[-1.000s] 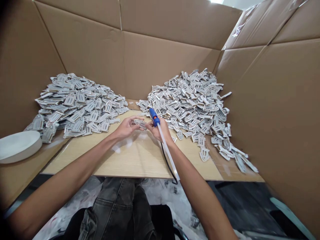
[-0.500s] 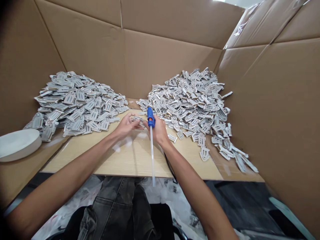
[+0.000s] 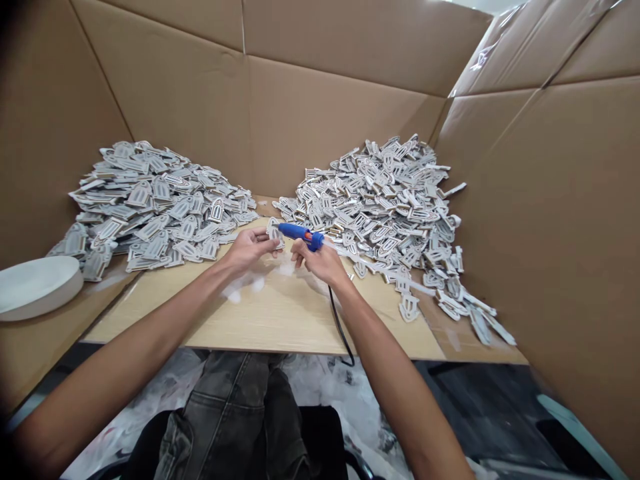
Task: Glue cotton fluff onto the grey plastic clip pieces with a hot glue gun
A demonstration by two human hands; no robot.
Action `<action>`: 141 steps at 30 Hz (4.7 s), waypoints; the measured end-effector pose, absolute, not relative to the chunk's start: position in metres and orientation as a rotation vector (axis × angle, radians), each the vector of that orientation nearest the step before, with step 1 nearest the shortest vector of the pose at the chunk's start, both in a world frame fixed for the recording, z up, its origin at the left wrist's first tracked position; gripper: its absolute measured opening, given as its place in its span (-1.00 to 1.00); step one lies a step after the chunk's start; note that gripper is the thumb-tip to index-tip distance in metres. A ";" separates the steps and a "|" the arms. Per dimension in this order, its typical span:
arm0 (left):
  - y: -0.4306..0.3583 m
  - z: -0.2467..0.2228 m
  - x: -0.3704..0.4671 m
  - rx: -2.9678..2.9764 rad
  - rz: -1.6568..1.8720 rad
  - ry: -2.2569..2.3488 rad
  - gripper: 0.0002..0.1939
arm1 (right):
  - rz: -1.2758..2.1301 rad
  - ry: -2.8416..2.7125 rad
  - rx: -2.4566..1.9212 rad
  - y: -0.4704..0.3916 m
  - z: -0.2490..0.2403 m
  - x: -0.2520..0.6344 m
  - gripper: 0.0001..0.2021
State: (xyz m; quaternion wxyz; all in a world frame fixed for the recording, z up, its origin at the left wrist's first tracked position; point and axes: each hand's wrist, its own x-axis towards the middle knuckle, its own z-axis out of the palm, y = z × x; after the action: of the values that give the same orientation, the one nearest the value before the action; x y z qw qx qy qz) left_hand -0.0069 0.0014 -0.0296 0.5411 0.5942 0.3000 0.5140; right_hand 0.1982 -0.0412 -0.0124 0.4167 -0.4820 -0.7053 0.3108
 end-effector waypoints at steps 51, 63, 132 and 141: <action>0.006 -0.020 -0.029 1.584 1.418 1.113 -0.74 | 0.527 -1.722 -1.399 -0.052 0.001 0.195 -0.53; -0.001 -0.012 -0.025 1.671 1.247 0.942 -0.77 | 0.686 -1.838 -1.364 -0.051 -0.001 0.193 -0.51; 0.018 -0.026 -0.062 2.111 0.375 1.091 -0.47 | 0.193 -1.849 -1.553 -0.033 -0.014 0.208 -0.65; 0.013 -0.029 -0.056 2.050 0.351 0.964 -0.79 | 0.168 -2.063 -1.658 -0.031 -0.013 0.216 -0.82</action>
State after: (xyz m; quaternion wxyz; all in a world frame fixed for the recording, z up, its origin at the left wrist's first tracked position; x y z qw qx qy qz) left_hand -0.0556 0.0126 -0.0287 0.4118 0.8149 0.3832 0.1396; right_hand 0.2156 -0.0307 -0.0127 0.2424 -0.6066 -0.7547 0.0614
